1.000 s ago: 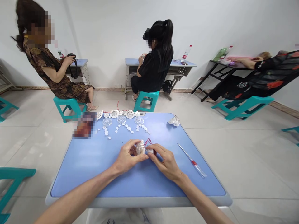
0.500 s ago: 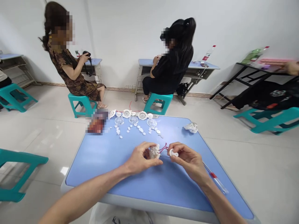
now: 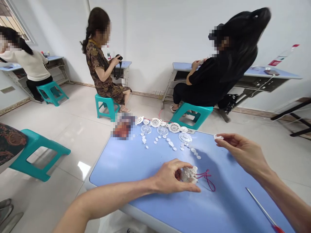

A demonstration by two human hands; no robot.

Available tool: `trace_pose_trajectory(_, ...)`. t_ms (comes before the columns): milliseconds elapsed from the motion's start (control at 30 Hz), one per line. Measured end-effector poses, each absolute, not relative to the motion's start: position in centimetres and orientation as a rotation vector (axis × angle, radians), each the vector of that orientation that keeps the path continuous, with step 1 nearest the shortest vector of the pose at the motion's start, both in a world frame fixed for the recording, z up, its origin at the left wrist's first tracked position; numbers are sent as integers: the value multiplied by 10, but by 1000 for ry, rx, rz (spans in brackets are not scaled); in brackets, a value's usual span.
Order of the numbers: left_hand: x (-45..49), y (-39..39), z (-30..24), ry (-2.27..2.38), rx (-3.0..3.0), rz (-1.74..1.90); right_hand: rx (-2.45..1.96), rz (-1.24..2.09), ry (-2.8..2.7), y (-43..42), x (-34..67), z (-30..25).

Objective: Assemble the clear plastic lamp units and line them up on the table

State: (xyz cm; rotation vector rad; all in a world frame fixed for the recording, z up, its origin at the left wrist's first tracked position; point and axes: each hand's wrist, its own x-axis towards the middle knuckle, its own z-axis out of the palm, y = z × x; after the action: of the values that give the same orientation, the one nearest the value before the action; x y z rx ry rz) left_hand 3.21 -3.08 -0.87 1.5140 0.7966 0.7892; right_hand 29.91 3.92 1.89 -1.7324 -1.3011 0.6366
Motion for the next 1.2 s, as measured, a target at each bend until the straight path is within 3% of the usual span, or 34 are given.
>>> trace_pose_trajectory(167,32,-31,-7,786,1524,812,-2017,402,-1455,65,301,5)
trace_pose_trajectory(467,32,-29,-8,753,1532,813,-2004,162,-1777,90,311,-23)
trace_pose_trajectory(1200,28,-23,-4,752,1542,757,-1968,105,-1796,111,311,-26)
